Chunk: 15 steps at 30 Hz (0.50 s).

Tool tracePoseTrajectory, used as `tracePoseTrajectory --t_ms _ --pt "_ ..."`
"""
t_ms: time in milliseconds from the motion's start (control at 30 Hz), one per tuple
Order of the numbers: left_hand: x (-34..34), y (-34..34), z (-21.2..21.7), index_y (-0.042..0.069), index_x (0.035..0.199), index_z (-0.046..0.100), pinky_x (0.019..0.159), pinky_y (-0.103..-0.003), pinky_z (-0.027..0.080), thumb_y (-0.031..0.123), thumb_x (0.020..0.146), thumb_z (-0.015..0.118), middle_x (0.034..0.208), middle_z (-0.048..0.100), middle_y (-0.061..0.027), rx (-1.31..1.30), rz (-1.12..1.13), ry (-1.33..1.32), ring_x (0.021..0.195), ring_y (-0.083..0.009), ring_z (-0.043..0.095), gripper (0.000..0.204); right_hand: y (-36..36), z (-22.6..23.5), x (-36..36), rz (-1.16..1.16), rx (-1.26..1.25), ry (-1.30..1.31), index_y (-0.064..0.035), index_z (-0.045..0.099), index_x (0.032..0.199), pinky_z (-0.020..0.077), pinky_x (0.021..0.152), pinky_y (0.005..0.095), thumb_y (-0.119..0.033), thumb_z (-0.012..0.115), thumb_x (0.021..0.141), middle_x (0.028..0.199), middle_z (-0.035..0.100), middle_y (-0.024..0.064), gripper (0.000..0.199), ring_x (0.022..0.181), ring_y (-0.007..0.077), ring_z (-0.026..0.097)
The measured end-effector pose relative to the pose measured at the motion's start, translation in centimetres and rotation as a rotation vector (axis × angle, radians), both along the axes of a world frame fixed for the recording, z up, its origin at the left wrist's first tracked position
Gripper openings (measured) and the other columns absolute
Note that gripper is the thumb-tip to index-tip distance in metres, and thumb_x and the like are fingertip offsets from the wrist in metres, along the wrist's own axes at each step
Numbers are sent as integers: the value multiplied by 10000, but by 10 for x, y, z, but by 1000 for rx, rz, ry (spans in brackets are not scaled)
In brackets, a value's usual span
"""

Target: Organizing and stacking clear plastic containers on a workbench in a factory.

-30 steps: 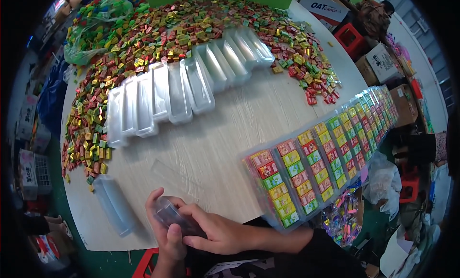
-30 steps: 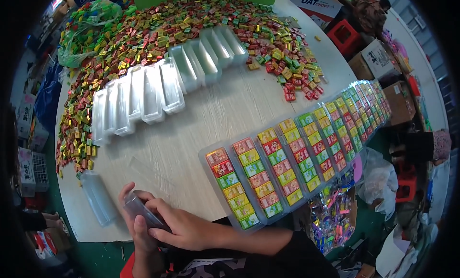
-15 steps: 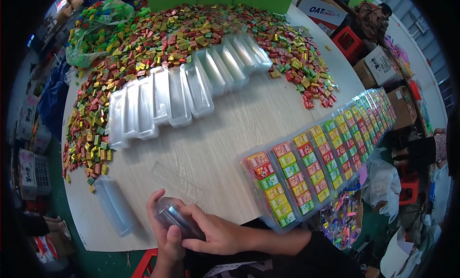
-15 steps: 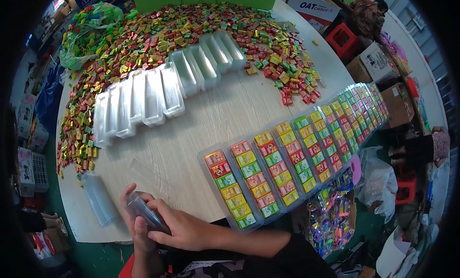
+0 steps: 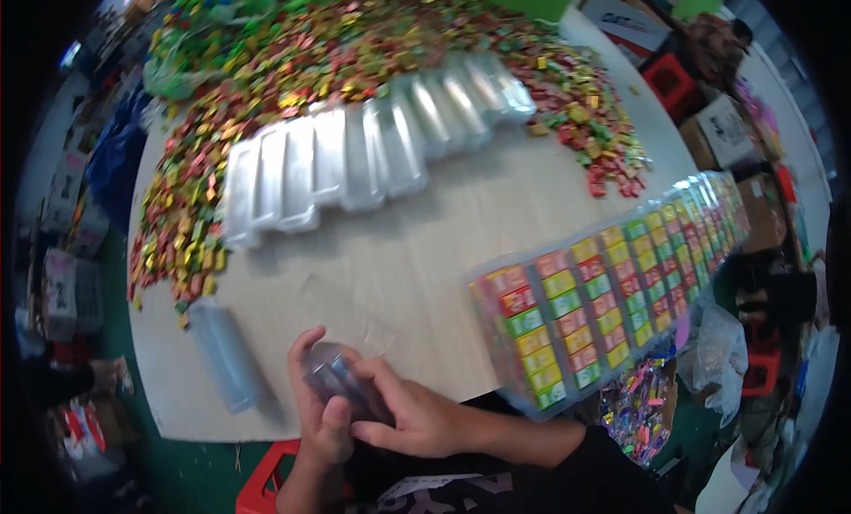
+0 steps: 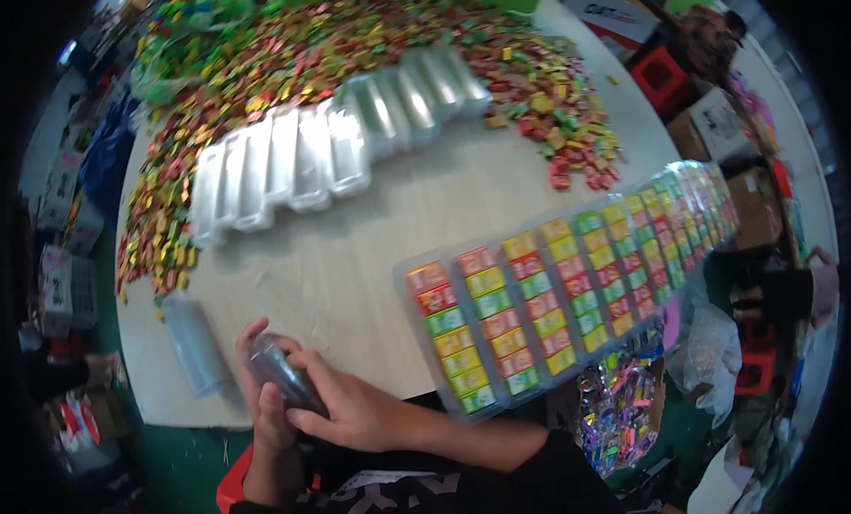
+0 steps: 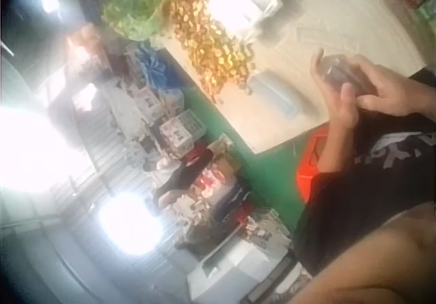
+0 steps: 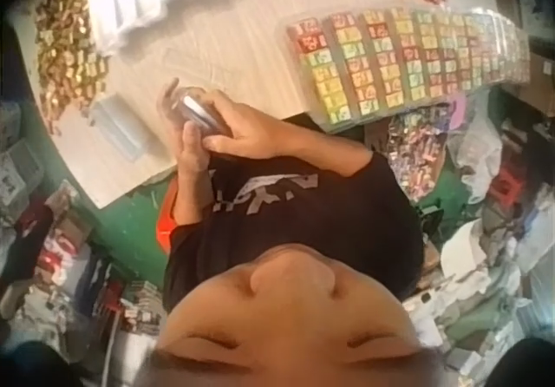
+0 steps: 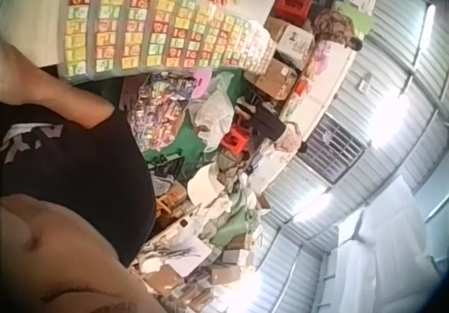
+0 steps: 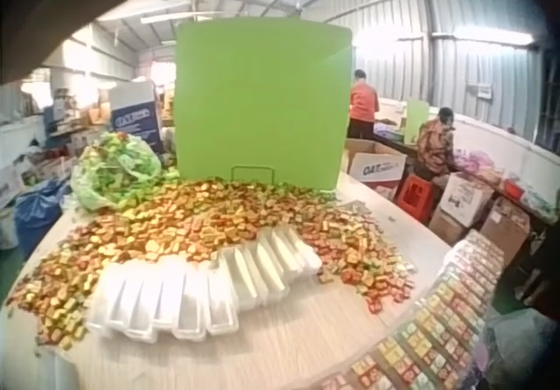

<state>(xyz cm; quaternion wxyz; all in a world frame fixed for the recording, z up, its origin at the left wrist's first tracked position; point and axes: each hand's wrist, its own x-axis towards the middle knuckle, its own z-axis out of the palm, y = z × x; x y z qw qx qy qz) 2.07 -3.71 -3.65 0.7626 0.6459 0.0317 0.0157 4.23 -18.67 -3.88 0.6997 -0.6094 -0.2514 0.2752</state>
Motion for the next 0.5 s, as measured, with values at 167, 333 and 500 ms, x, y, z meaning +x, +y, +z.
tracePoseTrajectory --t_ms 167,333,500 --pt "9 6 -9 38 1416 159 818 -319 420 667 810 511 1204 429 -156 -48 -30 -171 910 -202 521 942 -3 -8 -14 -47 -64 -117 -17 295 1262 471 727 376 -237 677 815 965 525 202 628 821 284 592" --pt "26 46 11 5 1365 305 891 -373 379 479 843 543 1210 482 -161 350 6 -282 1018 -251 503 744 -19 -16 -31 39 140 13 1 266 1291 431 848 320 -141 612 835 1101 476 152 590 969 196 530" --pt "42 28 29 71 1273 470 1066 -449 265 196 796 640 1370 394 -169 1484 -268 -287 1311 -360 321 521 -29 -23 -32 76 201 87 -3 262 1306 401 898 320 -90 586 831 1145 463 136 581 1021 172 489"
